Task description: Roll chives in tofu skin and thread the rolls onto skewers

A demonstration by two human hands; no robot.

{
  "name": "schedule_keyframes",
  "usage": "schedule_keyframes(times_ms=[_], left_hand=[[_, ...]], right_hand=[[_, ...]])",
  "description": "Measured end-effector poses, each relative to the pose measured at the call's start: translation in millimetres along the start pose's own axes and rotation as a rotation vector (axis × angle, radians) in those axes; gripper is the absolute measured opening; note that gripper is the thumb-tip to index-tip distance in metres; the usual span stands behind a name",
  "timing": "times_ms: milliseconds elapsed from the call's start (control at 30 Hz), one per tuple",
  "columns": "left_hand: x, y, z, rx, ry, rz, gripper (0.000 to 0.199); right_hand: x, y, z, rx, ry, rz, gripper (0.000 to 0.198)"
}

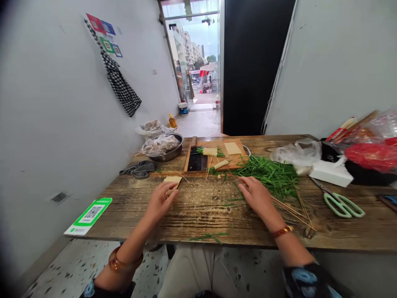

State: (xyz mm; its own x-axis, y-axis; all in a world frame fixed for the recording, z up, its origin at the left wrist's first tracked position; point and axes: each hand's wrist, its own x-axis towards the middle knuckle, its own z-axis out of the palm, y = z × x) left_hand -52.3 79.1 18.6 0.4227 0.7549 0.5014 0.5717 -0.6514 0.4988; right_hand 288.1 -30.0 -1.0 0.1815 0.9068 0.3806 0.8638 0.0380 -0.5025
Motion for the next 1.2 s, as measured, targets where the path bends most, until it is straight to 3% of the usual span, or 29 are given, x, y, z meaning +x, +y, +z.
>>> schedule_keyframes(times_ms=[167,400,600,933,1200], left_hand=[[-18,-37,-12,0.164,-0.015,-0.074,0.029],[-40,-38,-17,0.247,-0.07,-0.04,0.047],[-22,-49,-19,0.26,-0.102,0.039,0.027],[12,-56,-24,0.302,-0.186,0.117,0.029],[16,-67,-30,0.207,-0.303,0.153,0.026]], right_hand=[[-45,-3,-5,0.163,0.0,0.079,0.035],[-87,-13,18,0.249,-0.07,0.106,0.034],[-83,-36,25,0.277,-0.056,0.115,0.029],[-77,-48,23,0.308,-0.008,0.148,0.024],[-78,-47,23,0.274,-0.006,0.135,0.024]])
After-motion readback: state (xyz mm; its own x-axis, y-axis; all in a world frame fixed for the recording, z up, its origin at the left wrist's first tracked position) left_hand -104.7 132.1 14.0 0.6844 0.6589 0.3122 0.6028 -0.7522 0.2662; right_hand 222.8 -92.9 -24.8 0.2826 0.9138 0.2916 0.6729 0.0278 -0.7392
